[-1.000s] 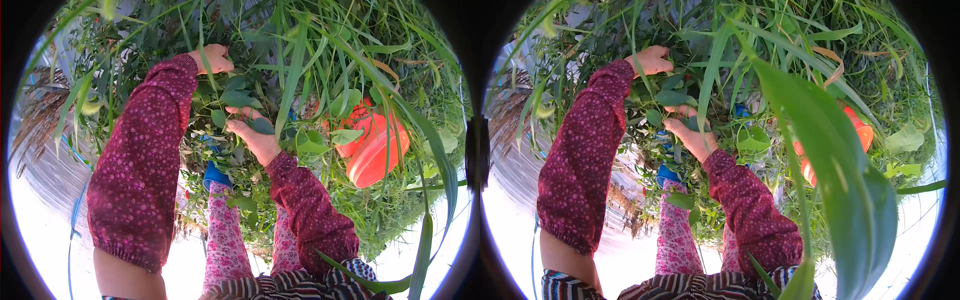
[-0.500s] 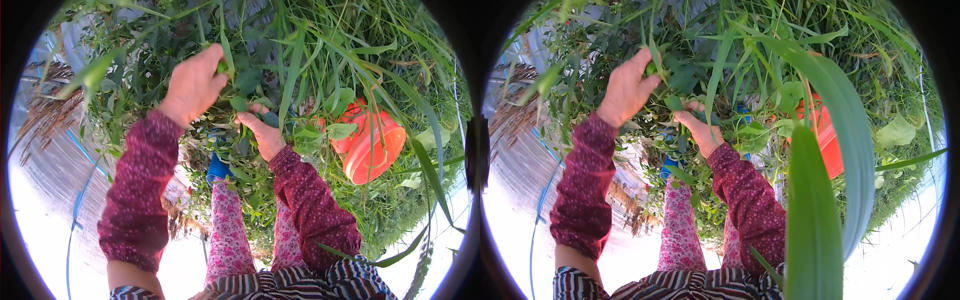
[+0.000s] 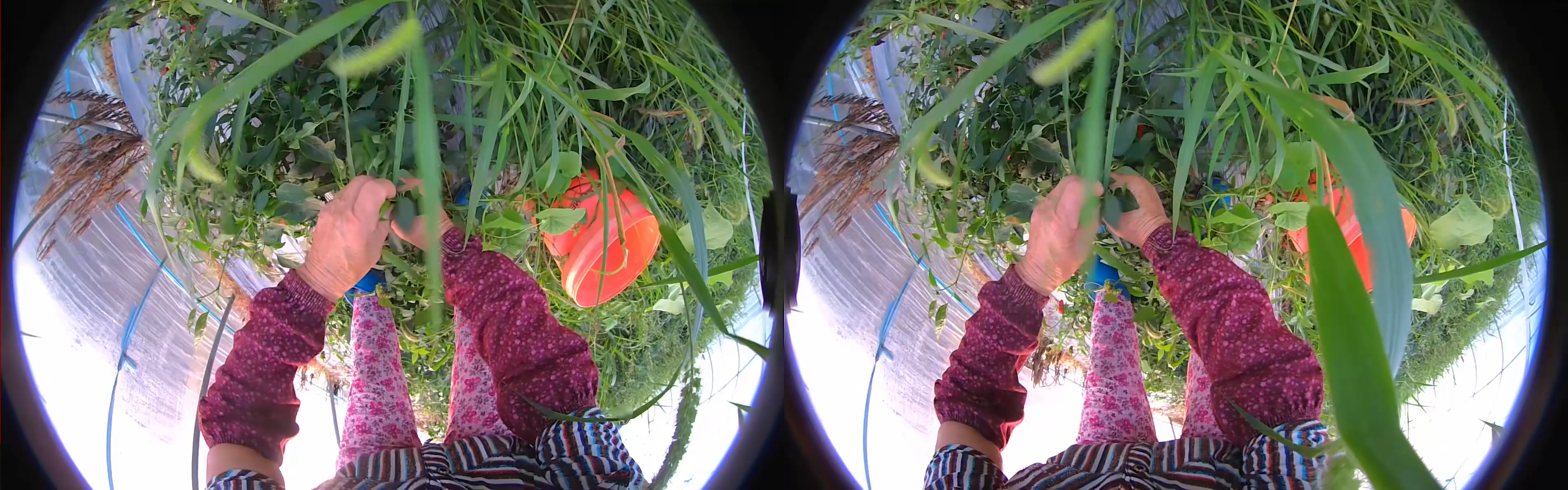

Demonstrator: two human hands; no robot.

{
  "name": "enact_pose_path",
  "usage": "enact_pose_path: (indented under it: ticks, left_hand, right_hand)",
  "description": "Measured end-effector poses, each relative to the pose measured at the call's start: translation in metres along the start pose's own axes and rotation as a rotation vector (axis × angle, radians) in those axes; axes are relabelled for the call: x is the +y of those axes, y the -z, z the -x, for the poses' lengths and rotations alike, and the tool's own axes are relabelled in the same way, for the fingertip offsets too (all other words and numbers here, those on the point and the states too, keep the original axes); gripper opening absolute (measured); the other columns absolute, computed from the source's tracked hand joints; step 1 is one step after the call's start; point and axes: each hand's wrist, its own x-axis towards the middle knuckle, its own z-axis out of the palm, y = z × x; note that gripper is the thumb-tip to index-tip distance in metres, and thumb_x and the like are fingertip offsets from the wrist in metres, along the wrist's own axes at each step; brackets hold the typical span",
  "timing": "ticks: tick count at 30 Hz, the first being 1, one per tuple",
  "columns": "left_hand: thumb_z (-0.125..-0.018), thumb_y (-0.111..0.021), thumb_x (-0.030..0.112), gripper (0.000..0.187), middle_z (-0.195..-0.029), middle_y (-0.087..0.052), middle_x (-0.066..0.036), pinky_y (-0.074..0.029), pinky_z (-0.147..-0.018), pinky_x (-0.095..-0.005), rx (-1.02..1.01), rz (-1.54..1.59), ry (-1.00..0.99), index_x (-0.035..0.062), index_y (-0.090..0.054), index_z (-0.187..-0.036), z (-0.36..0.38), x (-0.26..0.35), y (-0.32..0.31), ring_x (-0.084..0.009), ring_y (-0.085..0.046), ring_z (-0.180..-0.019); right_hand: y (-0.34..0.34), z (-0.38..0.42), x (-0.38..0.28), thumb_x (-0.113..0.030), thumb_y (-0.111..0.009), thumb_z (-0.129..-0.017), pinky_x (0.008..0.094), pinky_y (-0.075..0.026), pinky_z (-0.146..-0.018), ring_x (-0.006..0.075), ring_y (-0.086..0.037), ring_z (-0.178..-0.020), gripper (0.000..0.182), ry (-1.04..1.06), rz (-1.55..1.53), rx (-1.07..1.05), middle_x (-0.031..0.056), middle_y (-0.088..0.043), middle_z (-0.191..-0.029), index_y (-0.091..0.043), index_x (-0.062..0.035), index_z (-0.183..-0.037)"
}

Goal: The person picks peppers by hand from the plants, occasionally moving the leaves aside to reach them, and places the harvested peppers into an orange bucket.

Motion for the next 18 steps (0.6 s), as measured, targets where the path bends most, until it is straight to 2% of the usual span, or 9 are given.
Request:
enact_pose_path:
  ticks: [2,4,6,7,10,12,15,16,18]
  left_hand:
    - [-0.067,-0.062,-0.005,0.038,-0.092,-0.056,-0.015,-0.049,-0.069,-0.0419,-0.014,0.026,0.036,0.0058,-0.049,-0.101,0.002,0.0,0.0,-0.0366,-0.058,-0.084]
    - [-0.069,-0.062,-0.005,0.036,-0.091,-0.056,-0.015,-0.049,-0.07,-0.0413,-0.004,0.039,0.055,0.0061,-0.05,-0.1,0.003,-0.004,0.002,-0.0358,-0.059,-0.084]
    - [-0.07,-0.062,-0.006,0.034,-0.091,-0.056,-0.015,-0.049,-0.071,-0.0407,0.002,0.05,0.069,0.0064,-0.05,-0.099,-0.003,0.005,0.006,-0.0349,-0.059,-0.083]
    - [-0.072,-0.062,-0.006,0.031,-0.091,-0.056,-0.015,-0.049,-0.073,-0.0395,-0.023,0.154,0.039,0.0063,-0.051,-0.098,-0.002,0.014,0.009,-0.0343,-0.059,-0.083]
    - [-0.078,-0.063,-0.002,0.018,-0.091,-0.057,-0.009,-0.049,-0.073,-0.0315,-0.014,0.353,0.049,0.0056,-0.053,-0.092,0.003,0.024,0.008,-0.022,-0.059,-0.079]
    - [-0.085,-0.065,0.008,0.011,-0.077,-0.055,0.002,-0.042,-0.057,-0.0206,-0.12,0.74,0.411,0.0055,-0.057,-0.091,0.001,0.01,0.009,-0.0078,-0.051,-0.066]
    - [-0.085,-0.064,0.009,0.008,-0.071,-0.053,0.005,-0.04,-0.057,-0.0202,-0.033,0.469,0.489,0.0038,-0.058,-0.081,-0.009,-0.006,0.023,-0.004,-0.047,-0.065]
    - [-0.084,-0.063,0.007,0.007,-0.069,-0.054,0.004,-0.042,-0.058,-0.0214,-0.063,0.242,0.569,0.0023,-0.059,-0.082,-0.013,-0.005,0.032,-0.0046,-0.048,-0.067]
    - [-0.083,-0.064,0.008,0.008,-0.07,-0.055,0.002,-0.042,-0.058,-0.022,-0.031,0.393,0.508,0.0021,-0.061,-0.086,-0.015,-0.005,0.03,-0.0052,-0.049,-0.065]
  right_hand:
    - [-0.022,-0.004,0.036,-0.009,-0.068,-0.071,0.0297,-0.049,-0.075,0.0223,-0.062,-0.082,0.036,0.32,-0.048,0.272,0.0084,-0.063,-0.086,-0.058,-0.006,-0.106]
    - [-0.006,0.005,-0.002,-0.01,-0.071,-0.068,0.0306,-0.049,-0.076,0.0243,-0.063,-0.082,0.036,0.318,-0.207,0.412,0.0086,-0.063,-0.082,-0.061,-0.0053,-0.102]
    - [-0.004,0.001,-0.007,-0.014,-0.075,-0.067,0.0316,-0.04,-0.093,0.02,-0.057,-0.093,0.054,0.089,0.125,0.216,0.0106,-0.056,-0.107,-0.05,-0.0049,-0.114]
    - [-0.001,-0.014,-0.004,-0.01,-0.073,-0.069,0.0328,-0.039,-0.095,0.0196,-0.058,-0.092,0.045,-0.216,-0.058,0.105,0.0112,-0.058,-0.104,-0.053,-0.0015,-0.108]
    - [0.003,-0.039,0.035,-0.018,-0.076,-0.072,0.0314,-0.047,-0.069,0.0172,-0.059,-0.072,0.022,-0.083,-0.656,0.202,0.0113,-0.062,-0.078,-0.066,-0.0042,-0.086]
    - [0.012,-0.029,0.013,-0.019,-0.076,-0.073,0.0311,-0.048,-0.071,0.0179,-0.059,-0.074,0.035,-0.007,-0.546,0.23,0.0114,-0.063,-0.083,-0.063,-0.0026,-0.101]
    - [0.028,-0.009,-0.002,-0.019,-0.075,-0.074,0.0306,-0.048,-0.071,0.0165,-0.059,-0.073,0.071,0.352,0.024,0.337,0.0098,-0.062,-0.086,-0.039,-0.0029,-0.133]
    - [0.031,0.0,-0.005,-0.019,-0.075,-0.074,0.0306,-0.048,-0.071,0.0165,-0.059,-0.073,0.071,0.349,0.024,0.334,0.0098,-0.062,-0.086,-0.039,-0.0029,-0.133]
    - [0.033,0.02,-0.014,-0.019,-0.074,-0.074,0.0288,-0.049,-0.069,0.0152,-0.06,-0.072,0.07,-0.063,-0.227,0.246,0.0089,-0.061,-0.086,-0.039,-0.0027,-0.132]
